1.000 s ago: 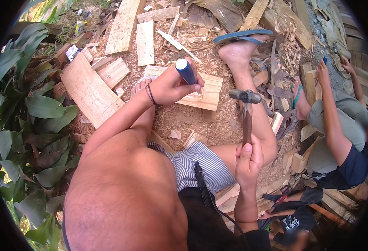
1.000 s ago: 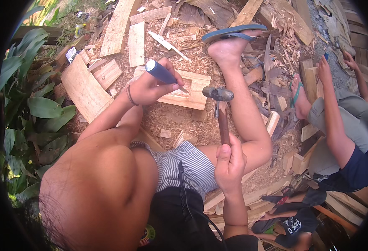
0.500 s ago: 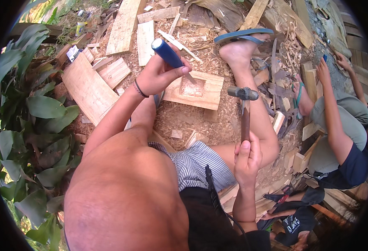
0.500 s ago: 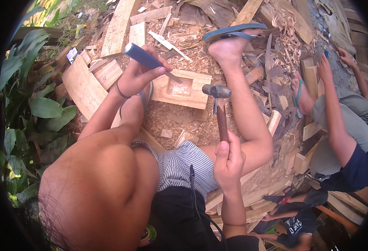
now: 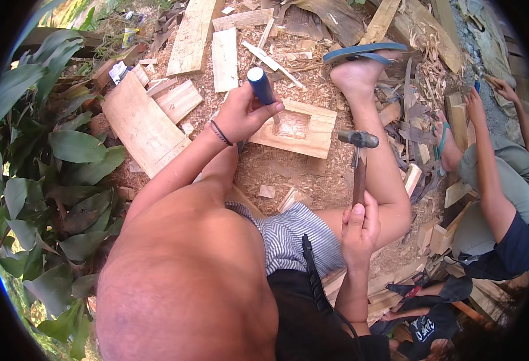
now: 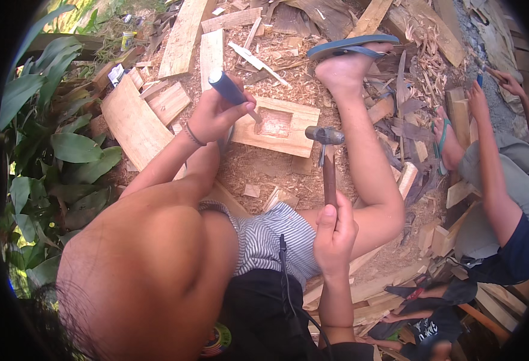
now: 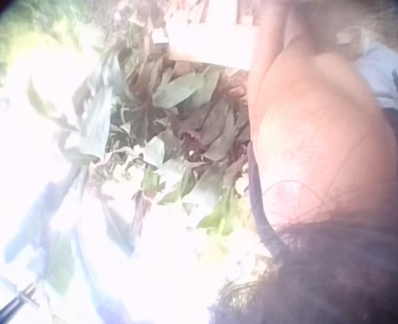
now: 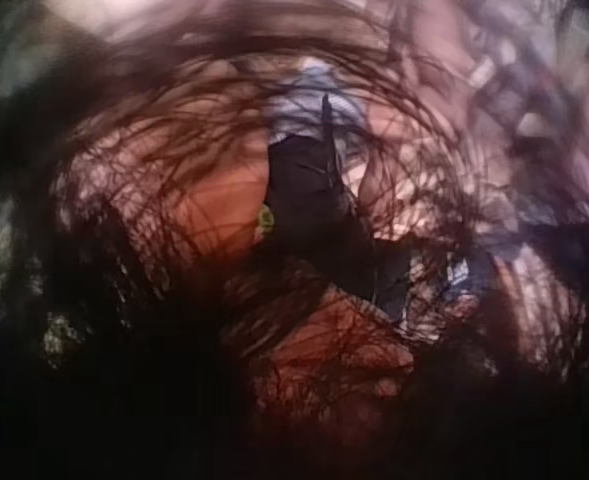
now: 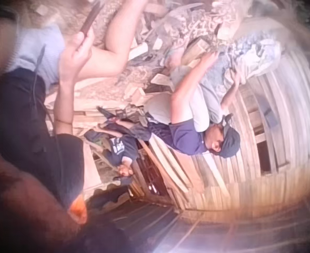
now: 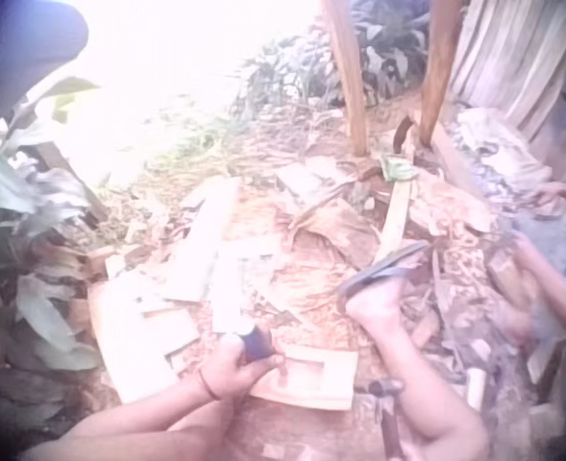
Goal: The person uses a hammer and a chisel to carve a rectangular recess into a block of wood while sitting on the ground.
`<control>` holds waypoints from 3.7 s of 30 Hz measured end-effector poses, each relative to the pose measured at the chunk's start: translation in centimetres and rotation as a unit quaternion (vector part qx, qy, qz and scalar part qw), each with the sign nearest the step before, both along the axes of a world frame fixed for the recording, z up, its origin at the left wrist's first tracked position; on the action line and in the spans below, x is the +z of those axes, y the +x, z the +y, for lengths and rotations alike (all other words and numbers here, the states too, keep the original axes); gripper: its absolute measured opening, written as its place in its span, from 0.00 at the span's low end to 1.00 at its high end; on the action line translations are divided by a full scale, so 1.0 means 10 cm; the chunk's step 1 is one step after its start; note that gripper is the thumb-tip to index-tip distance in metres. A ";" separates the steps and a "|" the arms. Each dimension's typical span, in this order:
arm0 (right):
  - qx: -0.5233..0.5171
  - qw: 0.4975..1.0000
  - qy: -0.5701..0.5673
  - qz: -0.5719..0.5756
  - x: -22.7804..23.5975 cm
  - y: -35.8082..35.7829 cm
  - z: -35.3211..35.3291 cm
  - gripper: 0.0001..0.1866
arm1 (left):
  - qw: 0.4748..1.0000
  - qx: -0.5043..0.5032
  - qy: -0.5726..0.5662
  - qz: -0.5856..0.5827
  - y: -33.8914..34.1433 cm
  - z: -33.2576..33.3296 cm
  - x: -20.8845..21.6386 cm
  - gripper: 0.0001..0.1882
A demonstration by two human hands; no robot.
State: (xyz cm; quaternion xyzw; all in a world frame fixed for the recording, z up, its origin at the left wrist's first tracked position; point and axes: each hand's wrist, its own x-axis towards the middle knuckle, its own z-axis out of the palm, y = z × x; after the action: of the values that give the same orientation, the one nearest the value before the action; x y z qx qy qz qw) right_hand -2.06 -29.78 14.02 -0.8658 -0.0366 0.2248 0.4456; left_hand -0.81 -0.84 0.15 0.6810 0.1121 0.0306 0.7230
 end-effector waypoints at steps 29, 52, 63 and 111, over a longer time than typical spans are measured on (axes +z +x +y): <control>0.020 1.000 -0.008 0.005 -0.08 -0.07 0.10 0.17 | 0.965 -0.160 0.184 -0.092 0.14 0.02 0.20 0.10; 0.163 0.972 0.019 -0.170 0.15 0.28 0.38 0.20 | 0.948 -0.243 0.183 -0.098 0.49 0.06 0.20 0.17; -0.049 0.987 0.152 -0.024 0.07 0.24 0.24 0.25 | 0.993 -0.022 -0.083 0.087 0.38 0.41 -0.14 0.12; -0.071 0.988 0.129 0.040 -0.36 -0.09 0.30 0.24 | 0.989 0.018 -0.098 0.108 0.50 0.48 -0.39 0.14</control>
State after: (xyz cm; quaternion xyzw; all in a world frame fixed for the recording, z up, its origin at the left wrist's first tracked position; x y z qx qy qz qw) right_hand -2.92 -26.82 10.40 -0.7915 0.0138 0.2207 0.5698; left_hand 4.19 3.94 -3.71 0.6041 0.2038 -0.0413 0.7693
